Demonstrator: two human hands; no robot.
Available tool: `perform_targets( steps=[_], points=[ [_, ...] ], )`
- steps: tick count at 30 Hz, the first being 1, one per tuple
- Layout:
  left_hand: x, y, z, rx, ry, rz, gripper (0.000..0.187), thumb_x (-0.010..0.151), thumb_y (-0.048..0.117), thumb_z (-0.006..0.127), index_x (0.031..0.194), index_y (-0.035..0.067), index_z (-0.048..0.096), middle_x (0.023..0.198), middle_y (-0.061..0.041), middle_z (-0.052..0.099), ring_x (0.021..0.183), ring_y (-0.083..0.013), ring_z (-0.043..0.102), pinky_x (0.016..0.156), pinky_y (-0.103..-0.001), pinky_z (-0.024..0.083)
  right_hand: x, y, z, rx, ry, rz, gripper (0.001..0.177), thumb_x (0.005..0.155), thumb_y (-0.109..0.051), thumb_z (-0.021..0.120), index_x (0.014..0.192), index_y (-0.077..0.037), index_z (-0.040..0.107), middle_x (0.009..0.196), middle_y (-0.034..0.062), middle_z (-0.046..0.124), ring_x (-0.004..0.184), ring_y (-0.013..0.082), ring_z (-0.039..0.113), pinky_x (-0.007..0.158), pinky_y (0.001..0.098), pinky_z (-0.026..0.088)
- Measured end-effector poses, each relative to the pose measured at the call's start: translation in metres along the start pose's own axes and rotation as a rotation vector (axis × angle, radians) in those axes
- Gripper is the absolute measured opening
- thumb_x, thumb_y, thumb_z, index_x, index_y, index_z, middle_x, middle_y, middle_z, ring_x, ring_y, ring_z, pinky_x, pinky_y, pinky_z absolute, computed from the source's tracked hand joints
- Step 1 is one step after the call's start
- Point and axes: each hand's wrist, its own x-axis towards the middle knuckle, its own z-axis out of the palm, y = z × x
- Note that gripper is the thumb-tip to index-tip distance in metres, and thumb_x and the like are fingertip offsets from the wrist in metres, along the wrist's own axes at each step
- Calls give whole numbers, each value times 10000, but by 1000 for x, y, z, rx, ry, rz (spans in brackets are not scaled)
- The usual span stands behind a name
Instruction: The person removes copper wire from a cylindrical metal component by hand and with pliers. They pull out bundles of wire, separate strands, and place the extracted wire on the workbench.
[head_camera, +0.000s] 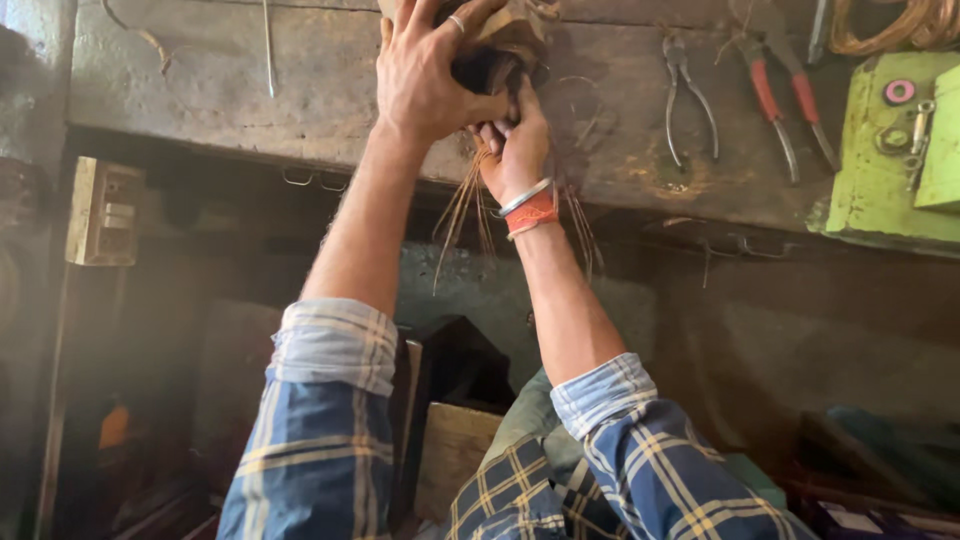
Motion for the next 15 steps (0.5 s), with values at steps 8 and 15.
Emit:
perform_targets(
  steps=[8, 15],
  points=[
    [10, 11, -7, -27, -6, -63, 875, 491, 364, 965, 1322, 305, 698, 1373, -69, 561, 1331, -361, 459, 994, -606, 413, -37, 5, -7, -71, 109, -148, 247, 1050, -270, 538, 1049, -135, 745, 623, -65, 322, 526, 84, 325, 541, 286, 353],
    [2, 10, -4, -45, 22, -64, 889, 525, 365, 978, 1357, 321, 668, 1405, -31, 539, 1366, -335, 445, 1028, -588, 454, -144, -50, -58, -245, -73, -191, 462, 1116, -276, 486, 681, -172, 368, 563, -24, 249, 465, 143, 241, 619, 364, 400]
  ],
)
